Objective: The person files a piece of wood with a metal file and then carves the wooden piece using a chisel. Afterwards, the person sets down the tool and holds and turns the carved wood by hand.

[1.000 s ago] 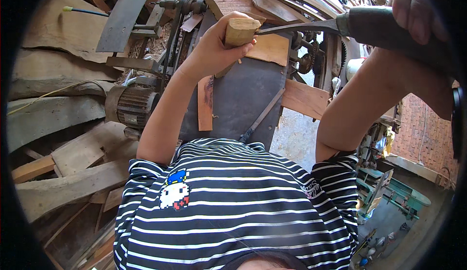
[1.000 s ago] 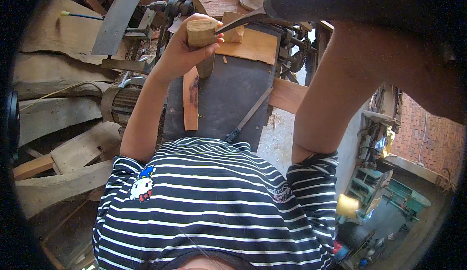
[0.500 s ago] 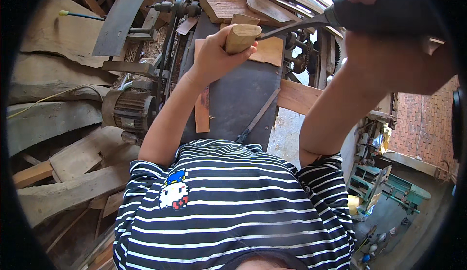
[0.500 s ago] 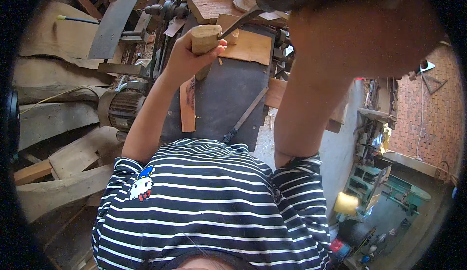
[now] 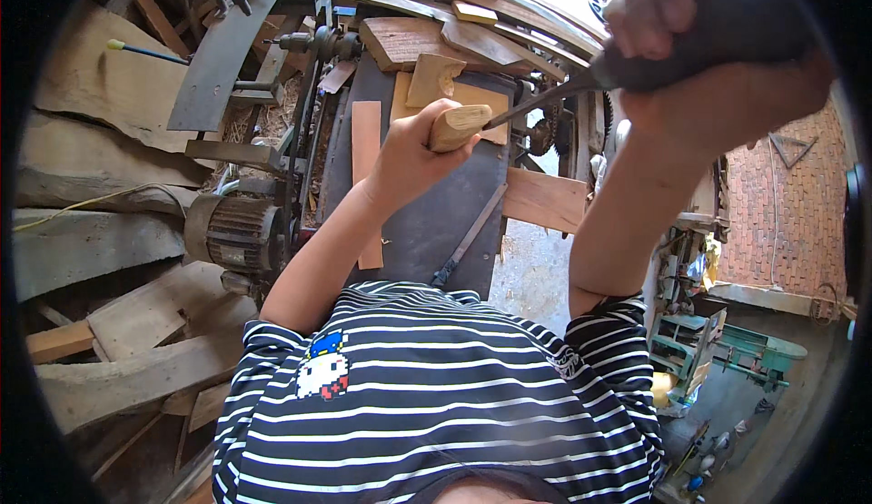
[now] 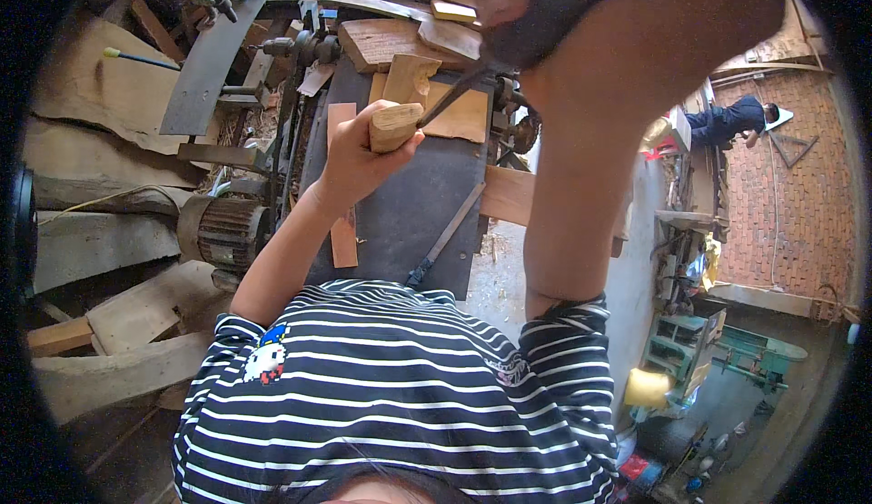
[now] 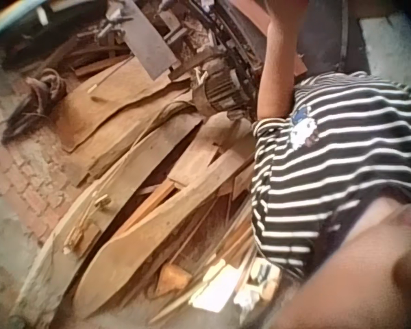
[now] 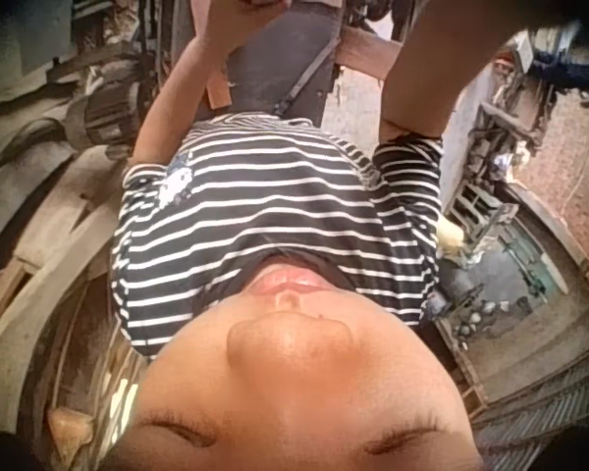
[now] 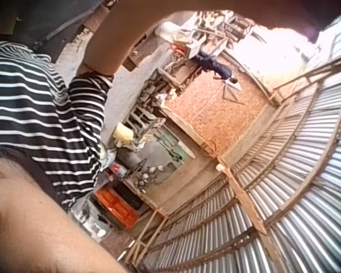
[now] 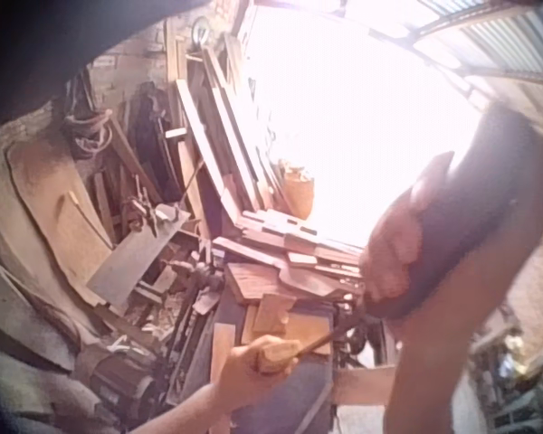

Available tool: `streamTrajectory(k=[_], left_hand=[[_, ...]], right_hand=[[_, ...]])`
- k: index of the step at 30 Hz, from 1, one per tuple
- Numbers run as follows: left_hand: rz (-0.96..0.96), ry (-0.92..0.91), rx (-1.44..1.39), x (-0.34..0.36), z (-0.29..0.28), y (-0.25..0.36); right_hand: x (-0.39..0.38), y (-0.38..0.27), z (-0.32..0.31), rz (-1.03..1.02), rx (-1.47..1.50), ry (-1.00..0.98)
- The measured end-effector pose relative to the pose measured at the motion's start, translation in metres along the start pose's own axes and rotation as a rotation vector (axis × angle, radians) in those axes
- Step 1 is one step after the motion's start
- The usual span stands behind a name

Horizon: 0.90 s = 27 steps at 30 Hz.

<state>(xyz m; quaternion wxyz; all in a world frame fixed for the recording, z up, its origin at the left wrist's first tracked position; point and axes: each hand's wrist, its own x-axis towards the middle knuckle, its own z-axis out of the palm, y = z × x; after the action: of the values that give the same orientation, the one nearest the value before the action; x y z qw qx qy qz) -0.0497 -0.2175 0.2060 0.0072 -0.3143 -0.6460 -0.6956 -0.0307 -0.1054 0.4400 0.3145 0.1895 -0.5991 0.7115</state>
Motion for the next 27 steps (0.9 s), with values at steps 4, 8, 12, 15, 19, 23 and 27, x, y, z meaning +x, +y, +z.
streamTrajectory(k=[4,8,12,15,19,23,27], left_hand=[[0.054,0.007,-0.019,0.001,0.002,0.018],[0.071,0.056,0.03,-0.004,0.009,-0.002],[0.083,-0.024,-0.016,0.009,0.007,0.017],[0.108,0.042,-0.02,0.01,0.004,0.027],[0.077,0.003,0.035,0.001,0.004,-0.008],[0.019,-0.129,-0.018,0.002,-0.002,-0.012],[-0.125,-0.388,-0.15,0.006,-0.011,-0.005]], right_hand=[[-0.005,-0.004,0.004,0.059,0.117,0.092],[-0.01,0.014,0.012,-0.062,-0.077,0.266],[0.004,-0.023,-0.034,0.242,0.103,-0.401],[0.016,-0.024,-0.057,0.12,0.2,-0.444],[-0.014,0.009,-0.027,0.216,0.145,-0.09],[-0.013,0.005,-0.014,0.141,0.075,-0.099],[-0.001,0.011,-0.039,0.242,0.277,-0.291]])
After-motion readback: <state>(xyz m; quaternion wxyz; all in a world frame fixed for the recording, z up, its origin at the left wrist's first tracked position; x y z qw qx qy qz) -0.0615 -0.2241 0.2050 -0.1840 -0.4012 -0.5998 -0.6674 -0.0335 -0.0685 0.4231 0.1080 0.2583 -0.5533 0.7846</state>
